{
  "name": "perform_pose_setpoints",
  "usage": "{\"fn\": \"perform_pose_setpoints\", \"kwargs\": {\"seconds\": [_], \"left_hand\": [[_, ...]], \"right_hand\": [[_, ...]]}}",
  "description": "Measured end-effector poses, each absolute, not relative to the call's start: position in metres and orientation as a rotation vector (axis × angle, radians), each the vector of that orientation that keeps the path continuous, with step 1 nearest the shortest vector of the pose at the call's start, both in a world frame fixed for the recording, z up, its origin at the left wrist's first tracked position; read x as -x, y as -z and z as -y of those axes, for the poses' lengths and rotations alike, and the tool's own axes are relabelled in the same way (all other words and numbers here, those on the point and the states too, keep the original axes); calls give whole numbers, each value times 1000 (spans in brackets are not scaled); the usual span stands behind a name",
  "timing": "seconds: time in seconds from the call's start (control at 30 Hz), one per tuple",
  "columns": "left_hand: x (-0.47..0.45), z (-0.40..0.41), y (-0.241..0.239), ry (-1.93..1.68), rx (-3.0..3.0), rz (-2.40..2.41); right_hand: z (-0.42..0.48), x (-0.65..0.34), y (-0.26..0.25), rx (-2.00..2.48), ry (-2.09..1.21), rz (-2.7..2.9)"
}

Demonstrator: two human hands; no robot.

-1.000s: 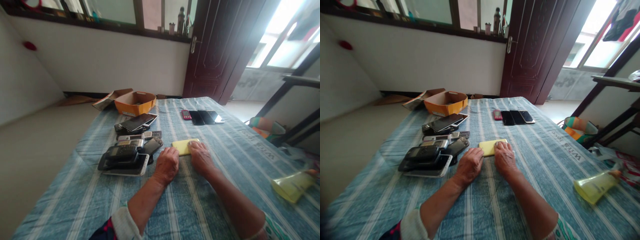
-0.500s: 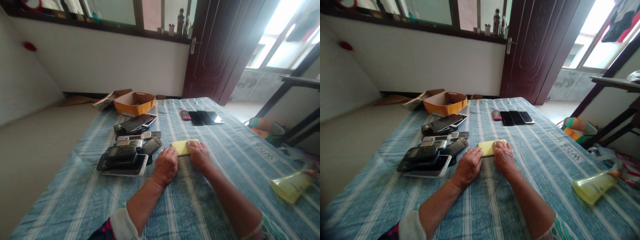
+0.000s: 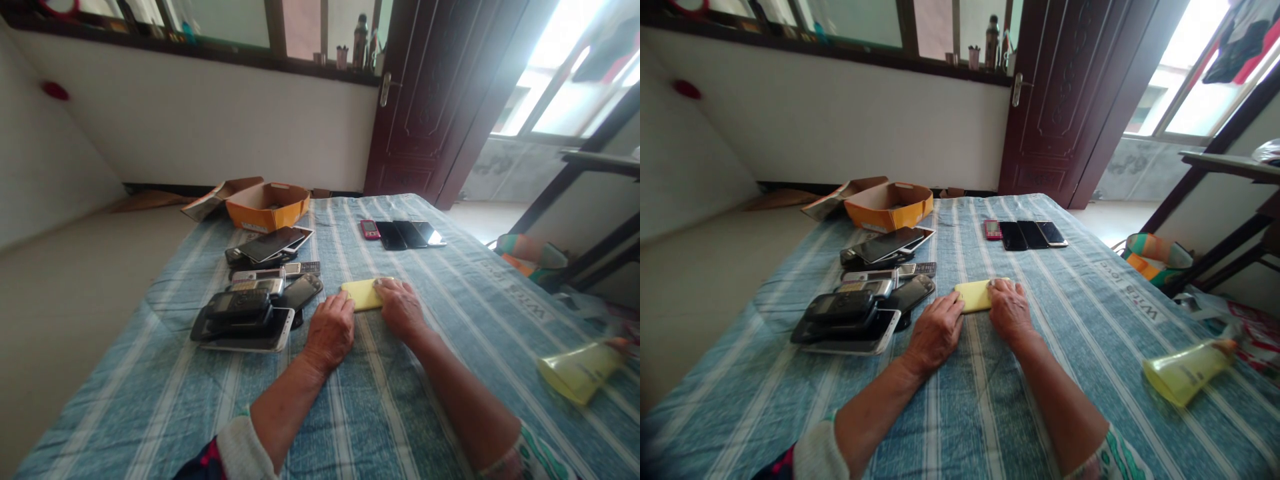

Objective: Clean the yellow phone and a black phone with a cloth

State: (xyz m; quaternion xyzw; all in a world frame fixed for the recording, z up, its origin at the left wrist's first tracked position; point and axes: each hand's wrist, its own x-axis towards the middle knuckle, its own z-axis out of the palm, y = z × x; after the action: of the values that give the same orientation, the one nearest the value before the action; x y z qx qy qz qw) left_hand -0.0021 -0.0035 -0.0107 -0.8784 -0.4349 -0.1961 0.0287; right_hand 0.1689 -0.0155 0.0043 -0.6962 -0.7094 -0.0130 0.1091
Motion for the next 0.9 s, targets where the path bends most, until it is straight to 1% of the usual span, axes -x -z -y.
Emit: {"fn": "perform_pose_setpoints", "kwargs": {"seconds": [0.47,0.7,0.9], "left_hand": [[3,4,10,612,2748,1361],[3,4,8,560,2748,1368],[2,5,7,552,2743,1362]], "right_hand": [[12,-174,-9,2155,57,2040],[17,-167,-7,2084,80,2113],[10,-171,-10,2093,61,2068]]}}
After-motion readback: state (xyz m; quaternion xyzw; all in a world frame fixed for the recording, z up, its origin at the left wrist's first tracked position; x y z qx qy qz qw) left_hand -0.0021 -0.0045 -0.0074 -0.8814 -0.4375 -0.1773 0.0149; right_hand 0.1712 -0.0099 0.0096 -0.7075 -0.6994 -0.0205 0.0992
